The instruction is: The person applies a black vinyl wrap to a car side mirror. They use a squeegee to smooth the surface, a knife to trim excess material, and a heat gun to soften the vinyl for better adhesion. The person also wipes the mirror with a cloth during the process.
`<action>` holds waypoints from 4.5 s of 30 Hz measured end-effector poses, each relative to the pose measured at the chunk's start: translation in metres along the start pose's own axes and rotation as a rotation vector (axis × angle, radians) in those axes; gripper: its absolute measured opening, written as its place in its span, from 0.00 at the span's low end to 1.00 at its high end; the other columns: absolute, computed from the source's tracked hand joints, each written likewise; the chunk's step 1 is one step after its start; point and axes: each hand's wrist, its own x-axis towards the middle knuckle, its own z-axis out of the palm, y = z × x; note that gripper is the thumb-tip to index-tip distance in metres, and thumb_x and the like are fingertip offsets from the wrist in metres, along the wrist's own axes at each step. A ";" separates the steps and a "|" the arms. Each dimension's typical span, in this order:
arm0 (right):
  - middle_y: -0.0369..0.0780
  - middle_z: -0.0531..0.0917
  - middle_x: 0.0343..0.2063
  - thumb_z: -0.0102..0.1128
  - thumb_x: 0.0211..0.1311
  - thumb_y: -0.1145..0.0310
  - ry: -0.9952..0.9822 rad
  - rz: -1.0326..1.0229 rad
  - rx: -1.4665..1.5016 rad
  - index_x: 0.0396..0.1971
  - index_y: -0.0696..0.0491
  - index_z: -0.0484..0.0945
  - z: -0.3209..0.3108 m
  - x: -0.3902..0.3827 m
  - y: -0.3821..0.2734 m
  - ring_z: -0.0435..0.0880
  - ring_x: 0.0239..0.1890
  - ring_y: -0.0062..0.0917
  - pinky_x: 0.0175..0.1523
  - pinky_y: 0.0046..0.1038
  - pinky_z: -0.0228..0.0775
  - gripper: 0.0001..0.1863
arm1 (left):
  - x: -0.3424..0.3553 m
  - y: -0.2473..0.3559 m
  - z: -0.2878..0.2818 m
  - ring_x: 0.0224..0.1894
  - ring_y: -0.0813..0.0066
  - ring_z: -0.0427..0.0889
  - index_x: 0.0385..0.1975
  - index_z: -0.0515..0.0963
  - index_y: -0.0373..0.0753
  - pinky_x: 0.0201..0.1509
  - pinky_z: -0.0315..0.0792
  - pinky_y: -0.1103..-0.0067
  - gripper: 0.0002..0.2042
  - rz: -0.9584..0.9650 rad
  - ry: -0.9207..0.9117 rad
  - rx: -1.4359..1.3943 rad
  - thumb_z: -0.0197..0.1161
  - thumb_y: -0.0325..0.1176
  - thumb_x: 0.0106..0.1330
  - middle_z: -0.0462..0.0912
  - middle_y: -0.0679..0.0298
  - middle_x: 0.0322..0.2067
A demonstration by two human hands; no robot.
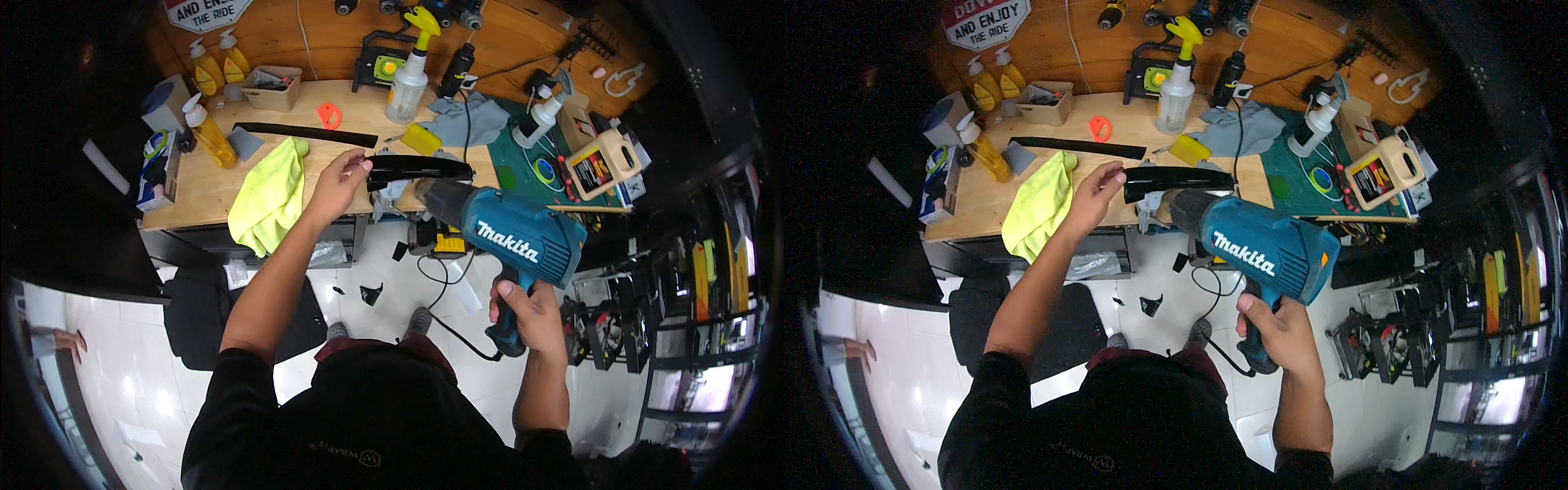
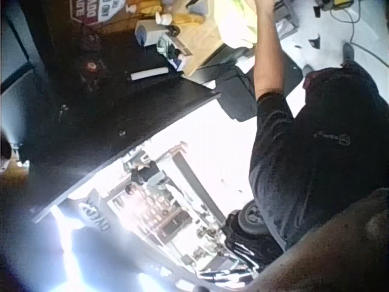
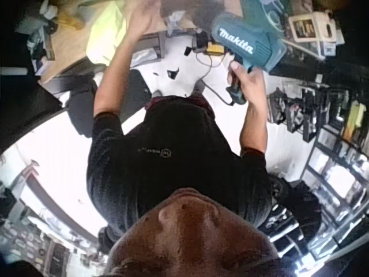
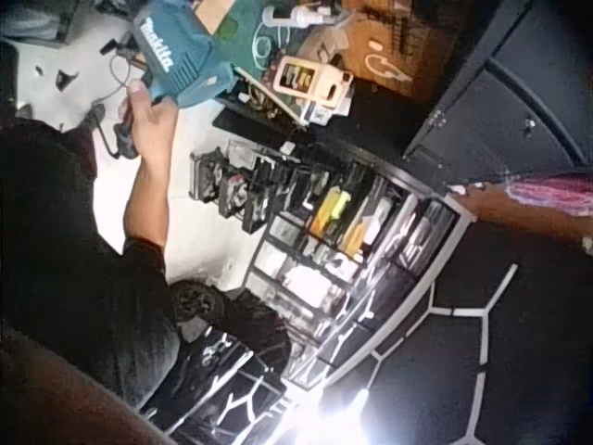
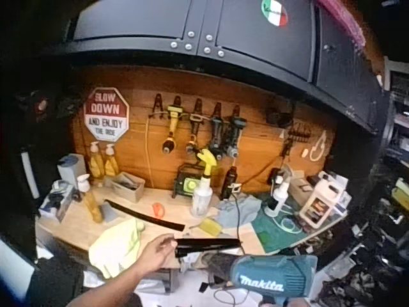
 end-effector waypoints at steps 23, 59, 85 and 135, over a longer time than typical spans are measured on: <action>0.43 0.78 0.29 0.66 0.57 0.62 -0.208 0.031 -0.066 0.41 0.61 0.71 -0.157 0.099 -0.020 0.76 0.22 0.24 0.29 0.25 0.71 0.21 | -0.088 -0.055 -0.052 0.43 0.70 0.79 0.46 0.77 0.30 0.50 0.70 0.77 0.17 -0.272 0.799 0.251 0.56 0.40 0.70 0.82 0.55 0.40; 0.46 0.78 0.28 0.53 0.64 0.61 -1.219 0.369 0.104 0.57 0.60 0.61 -0.110 0.433 -0.065 0.77 0.19 0.27 0.25 0.28 0.72 0.26 | -0.054 0.064 0.140 0.55 0.67 0.74 0.47 0.76 0.34 0.60 0.65 0.73 0.13 -0.282 1.230 0.572 0.54 0.36 0.70 0.76 0.55 0.50; 0.41 0.75 0.33 0.49 0.69 0.50 -1.413 0.201 -0.106 0.45 0.59 0.68 -0.116 0.433 -0.079 0.75 0.27 0.28 0.31 0.29 0.71 0.23 | -0.086 0.068 0.194 0.49 0.53 0.74 0.43 0.75 0.34 0.53 0.67 0.65 0.13 -0.360 1.130 0.744 0.56 0.38 0.67 0.76 0.53 0.43; 0.44 0.79 0.34 0.49 0.62 0.71 -1.911 0.119 -0.667 0.58 0.59 0.65 0.022 0.025 0.050 0.80 0.28 0.30 0.34 0.29 0.77 0.23 | -0.532 0.033 0.459 0.51 0.51 0.77 0.47 0.76 0.35 0.52 0.71 0.58 0.19 -1.456 1.058 0.291 0.56 0.44 0.65 0.76 0.49 0.48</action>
